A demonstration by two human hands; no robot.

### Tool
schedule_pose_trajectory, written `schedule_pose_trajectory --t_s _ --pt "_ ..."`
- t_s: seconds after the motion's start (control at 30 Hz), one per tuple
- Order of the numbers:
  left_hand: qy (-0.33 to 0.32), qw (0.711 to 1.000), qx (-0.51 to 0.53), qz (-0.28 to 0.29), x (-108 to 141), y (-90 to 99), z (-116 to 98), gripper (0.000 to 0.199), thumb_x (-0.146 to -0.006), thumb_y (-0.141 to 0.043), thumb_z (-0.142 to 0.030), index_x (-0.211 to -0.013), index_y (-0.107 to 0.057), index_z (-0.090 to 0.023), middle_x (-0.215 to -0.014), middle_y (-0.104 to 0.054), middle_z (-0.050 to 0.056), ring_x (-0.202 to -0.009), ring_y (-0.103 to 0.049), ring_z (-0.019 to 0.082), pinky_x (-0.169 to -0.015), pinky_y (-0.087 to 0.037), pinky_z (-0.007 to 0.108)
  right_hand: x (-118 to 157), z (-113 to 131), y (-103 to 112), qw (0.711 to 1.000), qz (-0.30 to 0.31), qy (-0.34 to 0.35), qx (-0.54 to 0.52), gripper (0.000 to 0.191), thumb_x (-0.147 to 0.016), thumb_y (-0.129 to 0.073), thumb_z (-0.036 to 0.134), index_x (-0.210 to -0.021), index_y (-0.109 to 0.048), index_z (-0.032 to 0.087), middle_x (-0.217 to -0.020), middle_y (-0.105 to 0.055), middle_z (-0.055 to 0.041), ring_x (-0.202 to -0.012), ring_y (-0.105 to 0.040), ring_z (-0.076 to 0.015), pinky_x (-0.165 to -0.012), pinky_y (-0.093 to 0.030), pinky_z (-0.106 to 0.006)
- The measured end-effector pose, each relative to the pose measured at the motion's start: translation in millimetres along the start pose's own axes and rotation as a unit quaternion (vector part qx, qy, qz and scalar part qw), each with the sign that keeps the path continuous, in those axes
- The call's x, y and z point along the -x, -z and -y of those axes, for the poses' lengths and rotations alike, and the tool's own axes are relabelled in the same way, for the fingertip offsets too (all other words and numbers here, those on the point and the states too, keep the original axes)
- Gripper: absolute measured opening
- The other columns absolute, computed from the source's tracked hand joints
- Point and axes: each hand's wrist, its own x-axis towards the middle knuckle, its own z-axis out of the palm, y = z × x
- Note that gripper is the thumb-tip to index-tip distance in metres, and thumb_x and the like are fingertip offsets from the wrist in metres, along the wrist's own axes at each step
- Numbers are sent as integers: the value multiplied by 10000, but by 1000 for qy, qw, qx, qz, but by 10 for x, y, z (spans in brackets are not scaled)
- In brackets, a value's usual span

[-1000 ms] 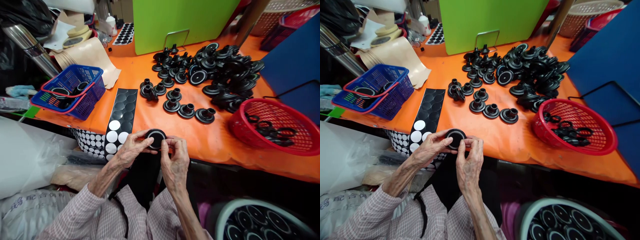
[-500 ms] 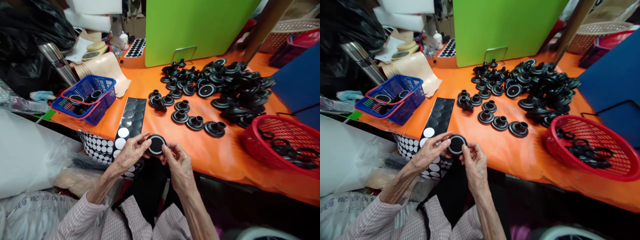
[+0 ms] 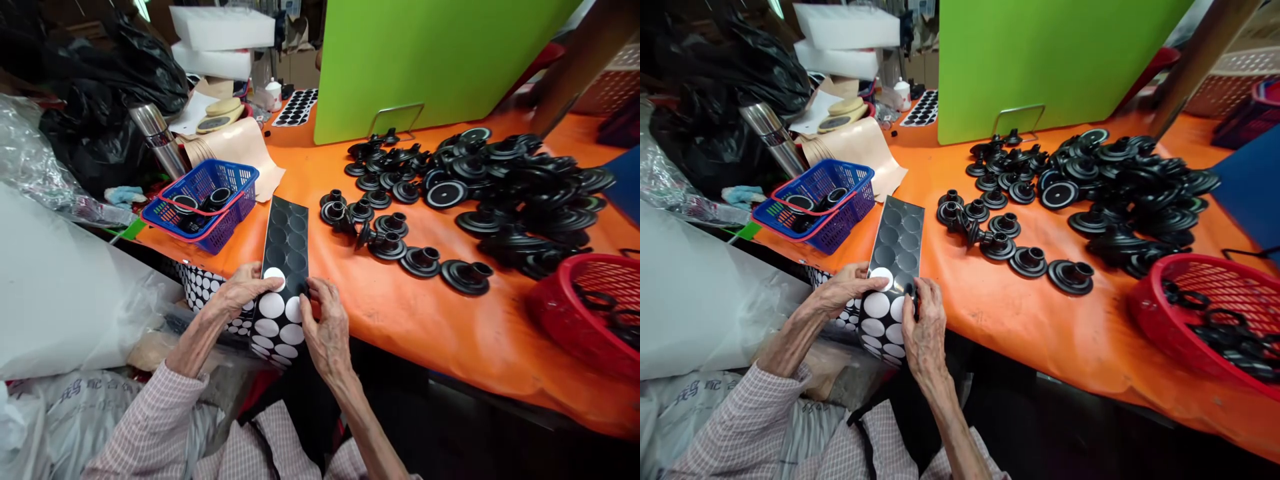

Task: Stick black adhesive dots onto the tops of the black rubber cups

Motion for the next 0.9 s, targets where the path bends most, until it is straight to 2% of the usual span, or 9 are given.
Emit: schedule_pose_trajectory --t_s 0.1,0.23,0.37,0.5,0.6,0.7,0.8,0.83,0.9 --pt "2 992 108 60 20 -52 -29 332 -595 -781 -373 -791 -637 -146 -732 -650 11 -709 -574 147 -658 -429 251 2 -21 -20 999 -3 26 20 278 -884 -512 277 -1131 -609 196 -1172 -623 -120 -1107 -587 -248 -941 -511 -462" --pt "-28 970 218 103 -7 -86 18 384 -572 -820 -320 -872 -681 -125 -795 -698 29 -796 -598 154 -770 -434 253 -28 -19 -41 995 -44 60 67 275 -909 -535 352 -1102 -618 175 -1095 -637 -124 -1048 -588 -247 -905 -518 -441" --pt "-30 965 233 116 -46 -82 76 354 -577 -830 -310 -849 -698 -126 -735 -692 21 -745 -588 147 -728 -425 246 -46 -20 -81 982 -46 113 147 252 -952 -476 324 -1054 -618 143 -957 -638 -119 -911 -586 -236 -806 -534 -401" --pt "-42 965 229 117 -76 -95 82 333 -575 -832 -290 -823 -681 -127 -727 -679 11 -735 -580 134 -723 -430 236 -63 -78 -145 945 -47 204 251 264 -979 -389 227 -1070 -611 116 -949 -657 -153 -877 -583 -242 -794 -518 -392" --pt "-53 971 202 115 -104 -88 69 369 -627 -792 -351 -889 -657 -128 -787 -676 26 -765 -591 150 -746 -453 261 -133 -130 -132 944 -58 208 250 282 -990 -343 211 -985 -616 144 -867 -663 -122 -804 -594 -220 -749 -510 -362" --pt "-87 992 88 36 -94 -39 20 416 -682 -718 -419 -974 -629 -137 -884 -653 55 -814 -594 189 -768 -472 319 -225 -151 -12 961 -105 150 207 302 -997 -319 224 -899 -597 160 -768 -634 -76 -715 -597 -192 -658 -494 -316" --pt "-149 967 -86 -189 9 -25 -95 435 -687 -694 -433 -1008 -598 -155 -959 -598 73 -888 -562 216 -795 -455 346 -235 -129 131 967 -134 120 178 260 -990 -359 229 -881 -587 164 -736 -615 -49 -652 -592 -165 -603 -465 -281" --pt "-157 956 -119 -217 59 -50 -142 400 -705 -676 -448 -973 -594 -162 -930 -585 64 -869 -551 209 -779 -449 338 -210 -112 164 967 -135 127 175 246 -986 -372 224 -891 -591 165 -745 -621 -51 -652 -595 -163 -599 -460 -278" --pt "-135 977 -109 -124 155 -150 -229 335 -759 -608 -493 -844 -582 -169 -806 -566 34 -758 -537 174 -701 -440 304 -128 -65 205 965 -128 157 167 233 -977 -384 206 -926 -609 172 -788 -646 -67 -690 -614 -169 -624 -472 -284"
